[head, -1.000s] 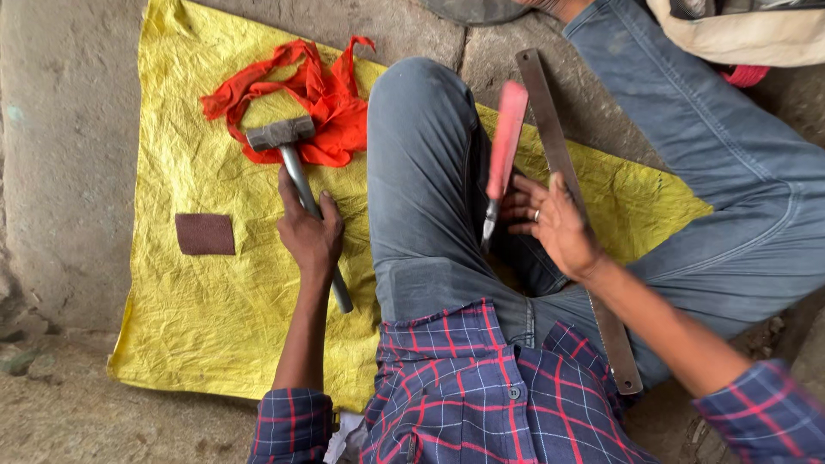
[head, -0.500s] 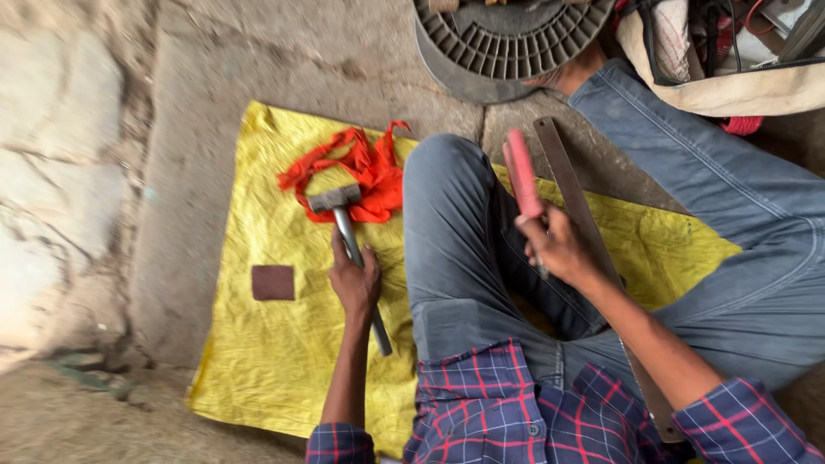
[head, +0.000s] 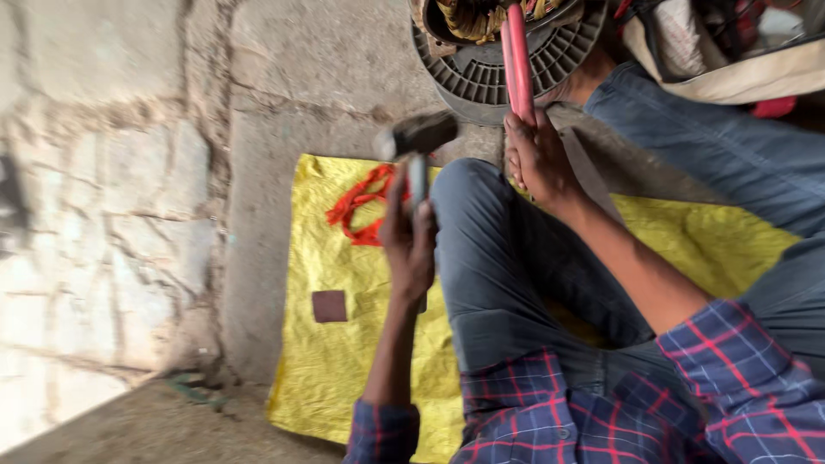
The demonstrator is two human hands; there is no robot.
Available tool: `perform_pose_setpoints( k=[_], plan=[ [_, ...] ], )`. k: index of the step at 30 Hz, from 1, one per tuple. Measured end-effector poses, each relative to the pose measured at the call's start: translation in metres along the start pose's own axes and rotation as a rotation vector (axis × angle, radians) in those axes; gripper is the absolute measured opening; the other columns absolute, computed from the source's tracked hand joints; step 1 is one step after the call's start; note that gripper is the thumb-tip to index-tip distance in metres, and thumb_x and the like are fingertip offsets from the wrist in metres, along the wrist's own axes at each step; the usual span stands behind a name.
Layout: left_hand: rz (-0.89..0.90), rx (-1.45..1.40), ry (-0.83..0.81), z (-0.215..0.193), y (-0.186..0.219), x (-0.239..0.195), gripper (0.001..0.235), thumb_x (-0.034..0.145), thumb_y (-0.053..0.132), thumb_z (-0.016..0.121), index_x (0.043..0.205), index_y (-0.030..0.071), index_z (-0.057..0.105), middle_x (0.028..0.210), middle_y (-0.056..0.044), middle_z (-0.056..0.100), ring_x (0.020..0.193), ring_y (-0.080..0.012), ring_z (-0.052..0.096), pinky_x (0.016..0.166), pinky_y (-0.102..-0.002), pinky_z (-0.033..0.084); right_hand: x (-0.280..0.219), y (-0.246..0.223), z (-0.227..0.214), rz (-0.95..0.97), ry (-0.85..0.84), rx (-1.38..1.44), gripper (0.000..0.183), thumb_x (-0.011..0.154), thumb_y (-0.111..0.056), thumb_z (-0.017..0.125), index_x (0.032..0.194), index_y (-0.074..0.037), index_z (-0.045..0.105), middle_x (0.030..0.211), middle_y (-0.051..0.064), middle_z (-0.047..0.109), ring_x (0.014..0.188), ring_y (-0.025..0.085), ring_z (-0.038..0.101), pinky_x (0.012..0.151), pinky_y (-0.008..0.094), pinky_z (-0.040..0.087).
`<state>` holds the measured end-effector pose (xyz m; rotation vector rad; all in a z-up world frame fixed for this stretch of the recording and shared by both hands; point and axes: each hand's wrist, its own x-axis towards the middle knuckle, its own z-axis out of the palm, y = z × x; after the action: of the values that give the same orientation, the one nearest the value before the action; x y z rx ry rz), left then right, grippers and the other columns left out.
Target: The person sits on a yellow tarp and uses a hammer and metal rod to repeatedly strike a circular motor component. They briefly switch to pliers to adjust a part inside the component, then resume hammering. The work continues with repeated strikes and occasional repositioning of the rod.
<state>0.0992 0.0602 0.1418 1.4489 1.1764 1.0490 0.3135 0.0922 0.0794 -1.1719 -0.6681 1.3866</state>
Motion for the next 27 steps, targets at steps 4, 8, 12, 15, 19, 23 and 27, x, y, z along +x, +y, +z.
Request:
perform_pose_setpoints(
  k=[4, 8, 12, 15, 19, 23, 27],
  plan=[
    [0.07, 0.109, -0.08, 0.024, 0.019, 0.024, 0.055, 0.11, 0.021, 0.057, 0.162, 0.01, 0.042, 0.077, 0.004, 0.053, 0.068, -0.0055, 0.048, 0.062, -0.023, 0.042, 0.015, 0.003, 0.005, 0.007, -0.018, 0.026, 0.042, 0.104, -0.053, 0.047, 0.116, -0.014, 0.042, 0.069, -0.005, 0.04, 0.048, 0.003, 0.037, 0.039, 0.021, 0.034],
    [0.246, 0.13, -0.091, 0.025, 0.05, 0.031, 0.053, 0.115, 0.021, 0.054, 0.163, 0.003, 0.038, 0.094, -0.002, 0.057, 0.074, -0.0066, 0.05, 0.068, -0.022, 0.043, 0.021, 0.005, 0.008, 0.006, 0.042, 0.04, 0.051, 0.1, -0.063, 0.046, 0.111, -0.013, 0.048, 0.067, -0.005, 0.04, 0.047, 0.003, 0.035, 0.038, 0.02, 0.031],
    [0.565, 0.206, -0.026, 0.018, 0.093, 0.038, 0.029, 0.119, 0.017, 0.05, 0.144, 0.002, 0.051, 0.113, -0.008, 0.068, 0.082, -0.0135, 0.062, 0.074, -0.025, 0.053, 0.023, 0.006, 0.005, -0.068, 0.078, -0.137, 0.066, 0.103, -0.074, 0.042, 0.094, -0.009, 0.049, 0.066, -0.006, 0.042, 0.052, 0.0, 0.042, 0.043, 0.019, 0.036],
    [0.818, 0.322, -0.027, 0.027, 0.097, 0.058, 0.021, 0.113, 0.014, 0.05, 0.131, 0.005, 0.055, 0.106, -0.011, 0.066, 0.084, -0.0236, 0.066, 0.074, -0.033, 0.056, 0.025, 0.004, 0.002, 0.053, 0.057, -0.035, 0.065, 0.093, -0.076, 0.043, 0.088, -0.011, 0.045, 0.059, -0.006, 0.036, 0.042, 0.003, 0.036, 0.034, 0.023, 0.031],
    [0.813, 0.676, -0.112, 0.048, 0.056, 0.094, 0.03, 0.105, 0.009, 0.057, 0.134, 0.009, 0.052, 0.105, -0.021, 0.065, 0.081, -0.0319, 0.066, 0.069, -0.04, 0.054, 0.022, 0.004, 0.003, 0.004, 0.034, -0.062, 0.065, 0.096, -0.075, 0.042, 0.087, -0.01, 0.045, 0.058, -0.005, 0.034, 0.041, 0.005, 0.034, 0.035, 0.025, 0.03],
    [0.346, 0.645, -0.127, 0.051, 0.048, 0.111, 0.067, 0.106, 0.005, 0.056, 0.166, 0.016, 0.029, 0.099, -0.02, 0.071, 0.079, -0.023, 0.069, 0.064, -0.035, 0.051, 0.023, -0.005, 0.004, -0.084, 0.071, -0.24, 0.065, 0.1, -0.071, 0.041, 0.095, -0.007, 0.055, 0.057, -0.004, 0.034, 0.046, 0.007, 0.037, 0.042, 0.029, 0.031],
    [0.473, 0.685, -0.004, 0.026, 0.083, 0.081, 0.058, 0.112, 0.012, 0.059, 0.165, 0.015, 0.035, 0.092, -0.014, 0.067, 0.074, -0.0138, 0.064, 0.062, -0.03, 0.048, 0.014, -0.004, 0.008, -0.031, 0.182, -0.444, 0.067, 0.1, -0.067, 0.046, 0.101, -0.001, 0.056, 0.06, -0.004, 0.051, 0.054, 0.009, 0.056, 0.05, 0.031, 0.043]
  ],
)
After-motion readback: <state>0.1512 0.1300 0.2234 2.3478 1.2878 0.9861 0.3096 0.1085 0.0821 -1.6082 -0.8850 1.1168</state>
